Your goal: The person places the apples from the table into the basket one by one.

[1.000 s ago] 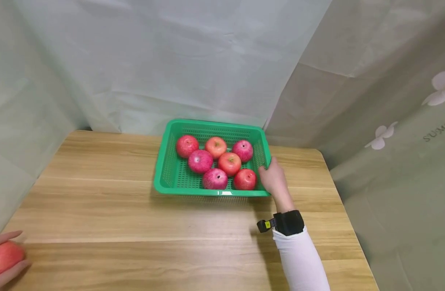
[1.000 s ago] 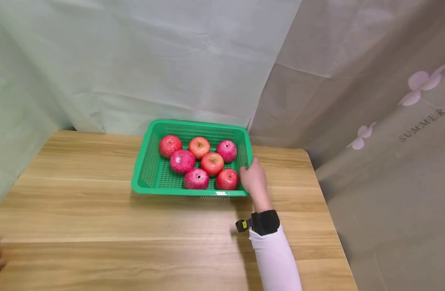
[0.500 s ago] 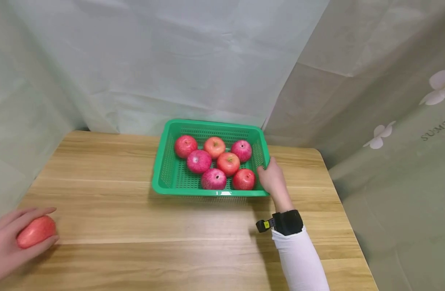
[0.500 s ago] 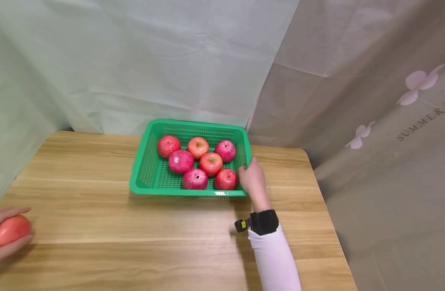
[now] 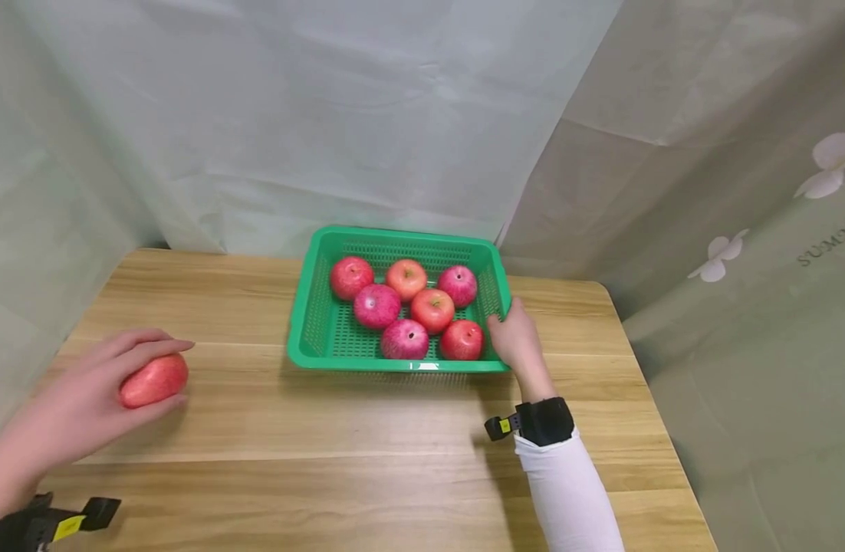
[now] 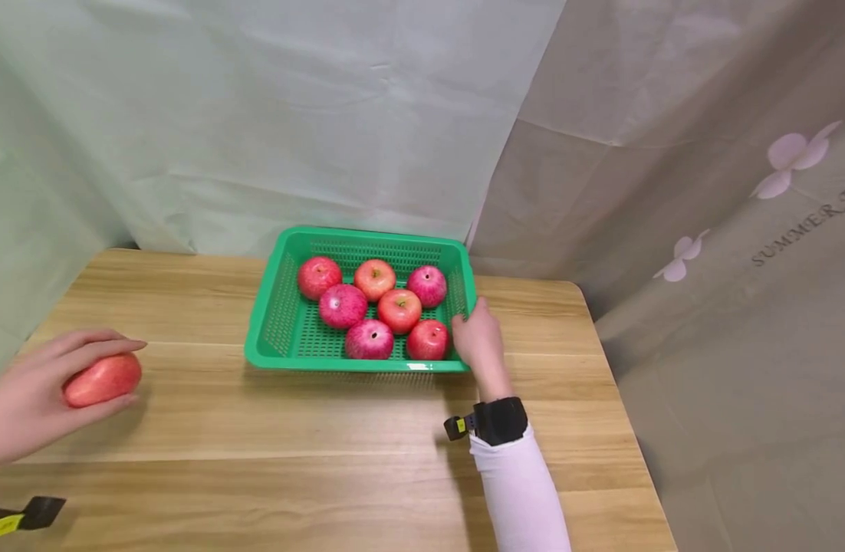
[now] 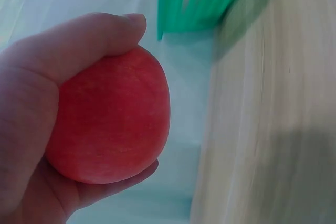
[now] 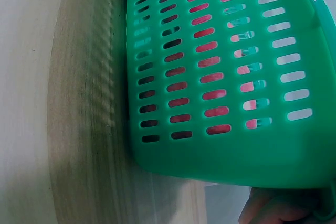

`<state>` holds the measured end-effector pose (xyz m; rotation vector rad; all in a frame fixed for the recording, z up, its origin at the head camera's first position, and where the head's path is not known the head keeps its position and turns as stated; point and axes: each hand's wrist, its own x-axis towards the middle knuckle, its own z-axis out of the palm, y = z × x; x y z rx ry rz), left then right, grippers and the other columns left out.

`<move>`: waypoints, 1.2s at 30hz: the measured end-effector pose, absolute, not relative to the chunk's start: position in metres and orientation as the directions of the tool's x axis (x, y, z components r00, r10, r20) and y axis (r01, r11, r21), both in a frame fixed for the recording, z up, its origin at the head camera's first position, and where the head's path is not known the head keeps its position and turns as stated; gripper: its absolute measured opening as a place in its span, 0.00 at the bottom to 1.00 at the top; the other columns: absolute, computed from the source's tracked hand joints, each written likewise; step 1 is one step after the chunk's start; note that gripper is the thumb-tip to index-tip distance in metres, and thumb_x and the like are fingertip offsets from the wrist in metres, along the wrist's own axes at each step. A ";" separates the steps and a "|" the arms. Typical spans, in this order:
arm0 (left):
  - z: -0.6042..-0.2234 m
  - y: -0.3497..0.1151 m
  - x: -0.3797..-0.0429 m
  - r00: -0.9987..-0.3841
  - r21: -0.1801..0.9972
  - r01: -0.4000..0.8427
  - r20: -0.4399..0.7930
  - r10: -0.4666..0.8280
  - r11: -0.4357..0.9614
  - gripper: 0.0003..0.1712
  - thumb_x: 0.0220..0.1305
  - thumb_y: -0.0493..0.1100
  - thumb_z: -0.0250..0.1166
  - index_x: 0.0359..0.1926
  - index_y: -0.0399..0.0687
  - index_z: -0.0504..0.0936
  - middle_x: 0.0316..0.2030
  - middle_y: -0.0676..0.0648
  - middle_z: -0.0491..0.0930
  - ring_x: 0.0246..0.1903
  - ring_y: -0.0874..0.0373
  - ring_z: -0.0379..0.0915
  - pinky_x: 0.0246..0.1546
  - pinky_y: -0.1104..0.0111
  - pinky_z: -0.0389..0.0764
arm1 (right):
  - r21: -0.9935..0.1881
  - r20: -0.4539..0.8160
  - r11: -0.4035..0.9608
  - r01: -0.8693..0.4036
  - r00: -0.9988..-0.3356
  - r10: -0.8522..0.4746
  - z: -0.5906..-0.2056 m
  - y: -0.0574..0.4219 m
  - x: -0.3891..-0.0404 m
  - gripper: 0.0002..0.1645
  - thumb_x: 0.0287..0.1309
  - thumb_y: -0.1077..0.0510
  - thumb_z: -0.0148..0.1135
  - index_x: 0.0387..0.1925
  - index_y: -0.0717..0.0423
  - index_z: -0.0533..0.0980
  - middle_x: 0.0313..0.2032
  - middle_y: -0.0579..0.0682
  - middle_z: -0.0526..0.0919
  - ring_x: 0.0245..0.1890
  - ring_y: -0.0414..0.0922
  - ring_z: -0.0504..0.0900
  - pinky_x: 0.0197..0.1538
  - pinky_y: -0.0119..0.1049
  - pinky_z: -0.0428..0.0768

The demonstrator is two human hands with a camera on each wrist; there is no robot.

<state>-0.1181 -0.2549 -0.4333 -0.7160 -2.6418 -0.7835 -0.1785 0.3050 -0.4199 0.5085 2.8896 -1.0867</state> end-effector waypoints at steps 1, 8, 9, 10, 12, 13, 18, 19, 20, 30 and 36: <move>-0.432 -0.250 -0.120 -0.826 0.420 0.549 0.403 0.393 0.722 0.44 0.35 0.41 0.92 0.59 0.55 0.88 0.57 0.51 0.79 0.52 0.66 0.66 0.42 0.88 0.68 | -0.643 -0.123 0.704 0.303 -0.947 0.295 -0.420 0.305 -0.179 0.34 0.78 0.52 0.51 0.75 0.66 0.60 0.58 0.67 0.78 0.54 0.61 0.80 0.53 0.56 0.82; -0.418 -0.214 -0.135 -0.767 0.415 0.639 0.407 0.495 0.648 0.42 0.40 0.43 0.91 0.61 0.60 0.86 0.58 0.54 0.77 0.53 0.57 0.71 0.43 0.77 0.77 | -0.649 -0.122 0.699 0.301 -0.948 0.295 -0.421 0.306 -0.179 0.34 0.79 0.52 0.51 0.76 0.66 0.59 0.58 0.67 0.79 0.54 0.60 0.81 0.53 0.56 0.83; -0.416 -0.209 -0.137 -0.758 0.416 0.650 0.410 0.507 0.636 0.43 0.41 0.43 0.91 0.62 0.61 0.86 0.59 0.55 0.77 0.54 0.57 0.70 0.43 0.74 0.78 | -0.646 -0.121 0.702 0.300 -0.948 0.294 -0.421 0.306 -0.179 0.34 0.79 0.52 0.51 0.76 0.66 0.59 0.59 0.67 0.79 0.55 0.60 0.81 0.53 0.56 0.83; -0.413 -0.204 -0.139 -0.754 0.417 0.656 0.411 0.513 0.629 0.42 0.42 0.43 0.91 0.62 0.63 0.86 0.59 0.56 0.76 0.55 0.58 0.69 0.44 0.72 0.79 | -0.644 -0.119 0.704 0.299 -0.948 0.294 -0.421 0.306 -0.179 0.34 0.79 0.52 0.51 0.76 0.66 0.59 0.59 0.67 0.79 0.55 0.60 0.81 0.53 0.56 0.83; -0.408 -0.195 -0.144 -0.739 0.414 0.673 0.417 0.530 0.613 0.41 0.44 0.44 0.90 0.62 0.64 0.85 0.60 0.56 0.76 0.57 0.58 0.69 0.45 0.65 0.80 | -0.643 -0.117 0.705 0.298 -0.949 0.294 -0.421 0.306 -0.179 0.34 0.79 0.52 0.51 0.75 0.66 0.59 0.58 0.67 0.79 0.54 0.61 0.81 0.52 0.57 0.83; -0.406 -0.191 -0.145 -0.729 0.407 0.683 0.423 0.538 0.606 0.41 0.45 0.44 0.90 0.62 0.65 0.85 0.61 0.56 0.76 0.58 0.57 0.68 0.45 0.63 0.80 | -0.641 -0.113 0.708 0.295 -0.949 0.293 -0.421 0.306 -0.179 0.34 0.78 0.52 0.51 0.75 0.66 0.59 0.58 0.67 0.79 0.54 0.61 0.81 0.52 0.57 0.83; -0.399 -0.177 -0.153 -0.695 0.384 0.719 0.435 0.573 0.580 0.39 0.47 0.42 0.88 0.62 0.61 0.85 0.62 0.54 0.76 0.60 0.53 0.69 0.46 0.53 0.82 | -0.643 -0.108 0.708 0.291 -0.950 0.292 -0.420 0.305 -0.178 0.33 0.78 0.52 0.51 0.75 0.66 0.60 0.59 0.67 0.79 0.55 0.61 0.81 0.52 0.57 0.83; -0.398 -0.175 -0.153 -0.689 0.380 0.724 0.438 0.577 0.575 0.38 0.47 0.42 0.88 0.62 0.60 0.85 0.62 0.53 0.76 0.60 0.53 0.69 0.46 0.53 0.83 | -0.644 -0.109 0.707 0.291 -0.950 0.292 -0.420 0.305 -0.178 0.34 0.78 0.52 0.51 0.75 0.66 0.60 0.59 0.67 0.79 0.55 0.61 0.81 0.52 0.57 0.83; -0.397 -0.173 -0.154 -0.685 0.380 0.728 0.439 0.581 0.571 0.38 0.48 0.41 0.88 0.62 0.59 0.85 0.62 0.52 0.76 0.60 0.53 0.69 0.46 0.51 0.83 | -0.648 -0.111 0.703 0.292 -0.950 0.292 -0.419 0.304 -0.178 0.34 0.78 0.52 0.51 0.75 0.66 0.60 0.59 0.67 0.79 0.55 0.61 0.81 0.52 0.57 0.83; -0.392 -0.154 -0.164 -0.651 0.382 0.759 0.433 0.623 0.528 0.36 0.51 0.45 0.87 0.62 0.55 0.84 0.63 0.51 0.75 0.61 0.51 0.68 0.45 0.50 0.85 | -0.649 -0.116 0.699 0.299 -0.947 0.298 -0.418 0.305 -0.179 0.34 0.78 0.53 0.51 0.76 0.65 0.59 0.58 0.67 0.79 0.54 0.60 0.81 0.52 0.56 0.83; -0.388 -0.132 -0.172 -0.623 0.404 0.779 0.425 0.656 0.479 0.34 0.54 0.48 0.85 0.62 0.58 0.83 0.61 0.49 0.75 0.59 0.48 0.70 0.46 0.49 0.84 | -0.653 -0.115 0.696 0.299 -0.947 0.300 -0.419 0.304 -0.179 0.34 0.78 0.53 0.52 0.76 0.65 0.59 0.59 0.67 0.79 0.55 0.60 0.81 0.53 0.57 0.83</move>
